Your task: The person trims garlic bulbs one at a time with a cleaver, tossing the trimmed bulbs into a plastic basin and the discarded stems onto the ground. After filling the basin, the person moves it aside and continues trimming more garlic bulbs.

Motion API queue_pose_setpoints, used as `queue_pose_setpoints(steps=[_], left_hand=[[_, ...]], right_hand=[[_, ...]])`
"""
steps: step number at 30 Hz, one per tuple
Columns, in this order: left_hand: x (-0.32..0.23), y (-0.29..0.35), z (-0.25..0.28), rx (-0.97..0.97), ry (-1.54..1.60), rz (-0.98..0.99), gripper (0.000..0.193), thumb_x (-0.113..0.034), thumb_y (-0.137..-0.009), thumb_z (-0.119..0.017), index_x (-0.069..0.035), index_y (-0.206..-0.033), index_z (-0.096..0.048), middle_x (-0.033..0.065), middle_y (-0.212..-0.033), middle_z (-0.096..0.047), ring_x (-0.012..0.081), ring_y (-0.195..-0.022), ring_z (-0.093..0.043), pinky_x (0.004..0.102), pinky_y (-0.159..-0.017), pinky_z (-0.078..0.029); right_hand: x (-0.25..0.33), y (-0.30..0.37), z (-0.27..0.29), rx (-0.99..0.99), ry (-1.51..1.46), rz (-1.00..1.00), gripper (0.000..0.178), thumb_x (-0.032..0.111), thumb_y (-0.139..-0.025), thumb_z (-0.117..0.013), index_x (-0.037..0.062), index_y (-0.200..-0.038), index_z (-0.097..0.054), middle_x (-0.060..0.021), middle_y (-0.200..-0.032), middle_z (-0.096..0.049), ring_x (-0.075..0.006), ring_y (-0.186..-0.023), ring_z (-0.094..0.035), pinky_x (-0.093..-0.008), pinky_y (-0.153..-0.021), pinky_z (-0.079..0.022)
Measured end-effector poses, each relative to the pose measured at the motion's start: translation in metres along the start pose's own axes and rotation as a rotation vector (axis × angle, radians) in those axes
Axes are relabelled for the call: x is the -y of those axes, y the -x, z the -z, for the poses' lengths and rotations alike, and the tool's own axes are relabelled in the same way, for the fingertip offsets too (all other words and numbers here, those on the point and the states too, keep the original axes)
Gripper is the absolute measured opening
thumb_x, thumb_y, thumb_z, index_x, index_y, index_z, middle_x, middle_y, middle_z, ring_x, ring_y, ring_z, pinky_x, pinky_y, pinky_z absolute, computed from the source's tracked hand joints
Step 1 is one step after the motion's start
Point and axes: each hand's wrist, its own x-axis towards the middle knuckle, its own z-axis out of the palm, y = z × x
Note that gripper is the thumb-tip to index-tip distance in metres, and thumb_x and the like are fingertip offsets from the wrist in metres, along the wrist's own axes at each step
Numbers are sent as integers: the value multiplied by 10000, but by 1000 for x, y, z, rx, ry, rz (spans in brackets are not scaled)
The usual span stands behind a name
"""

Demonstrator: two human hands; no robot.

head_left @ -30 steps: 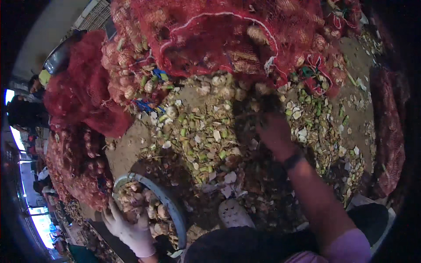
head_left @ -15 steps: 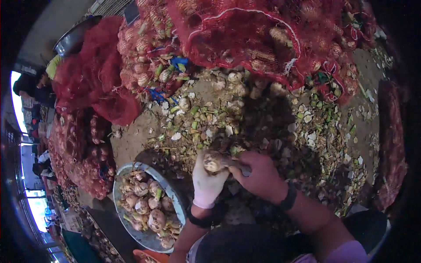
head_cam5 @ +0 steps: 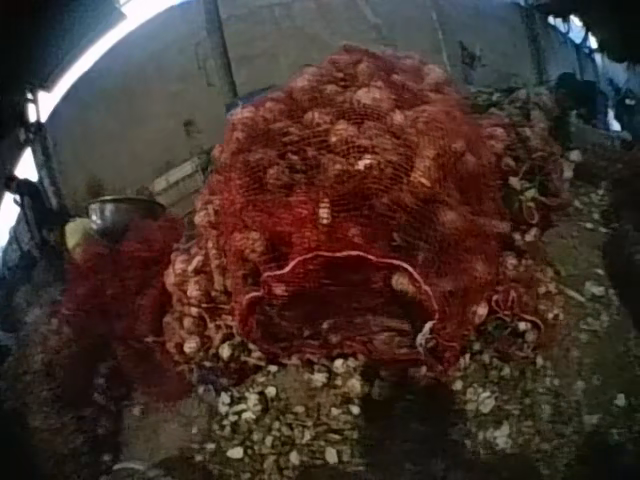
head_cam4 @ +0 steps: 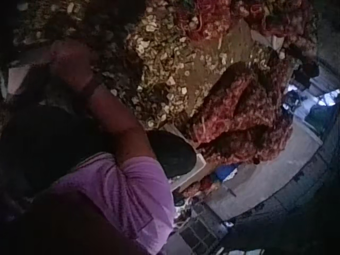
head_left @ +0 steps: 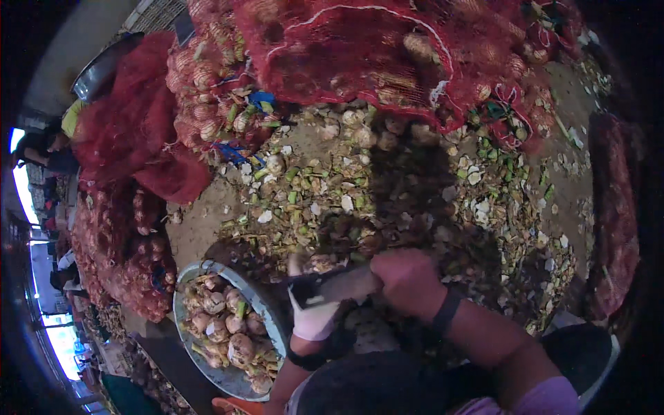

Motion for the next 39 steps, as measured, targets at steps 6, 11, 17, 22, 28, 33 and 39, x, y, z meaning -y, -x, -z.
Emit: queue_pose_setpoints(steps=[6, 11, 17, 22, 28, 33, 39], left_hand=[[-41, -4, 1, -179, -283, -146, 591, 12, -572, -732, -31, -1073, -421, 93, -888, -554, 152, -761, -579, 275, -689, -494], [-8, -3, -12, 180, -198, -196, 710, -18, -620, -724, 0, -1236, -373, 113, -1033, -565, 186, -869, -584, 284, -815, -475], [-17, -2, -8, 347, 194, 423, 350, -52, -773, -598, 15, -1108, -520, 79, -959, -595, 128, -821, -567, 249, -740, -469], [-20, -4, -5, 402, -100, 88, 154, -85, -763, -617, 6, -885, -634, 51, -815, -634, 148, -652, -570, 254, -613, -444], [-57, 4, 38, -228, -871, -335, 188, -13, -669, -613, -29, -856, -620, 110, -845, -583, 258, -775, -539, 337, -737, -433], [-66, 38, 116, -541, -725, -194, 223, 0, -693, -632, 27, -913, -606, 104, -857, -562, 232, -813, -526, 309, -746, -427], [-95, 91, 174, -721, -1386, 13, 261, -95, -695, -636, 3, -936, -618, 147, -803, -567, 317, -786, -540, 387, -714, -432]], right_hand=[[-62, 0, 10, 368, -166, -699, 305, 142, -782, -525, 89, -1072, -601, -142, -938, -641, -346, -857, -605, -421, -751, -488], [-20, -25, -23, 84, -614, -301, 274, 150, -778, -582, 82, -1042, -607, -141, -866, -649, -331, -772, -615, -393, -660, -488], [10, -36, 3, 24, -782, -643, 214, 176, -718, -657, 53, -888, -614, -138, -803, -630, -324, -761, -607, -389, -660, -476], [3, -17, 19, 16, -227, -94, 270, 215, -715, -653, 57, -932, -622, -158, -832, -639, -349, -822, -611, -425, -704, -495], [-98, 53, 2, 79, 81, -532, 267, 228, -683, -620, 106, -916, -663, -129, -809, -619, -329, -777, -594, -439, -646, -474], [-128, 25, 33, 14, 383, -709, 417, 311, -708, -673, 79, -1050, -616, -135, -958, -634, -315, -891, -607, -399, -740, -505], [-157, 41, -25, -160, -85, -542, 313, 255, -805, -569, 47, -1038, -587, -191, -962, -593, -359, -896, -565, -419, -762, -467]])
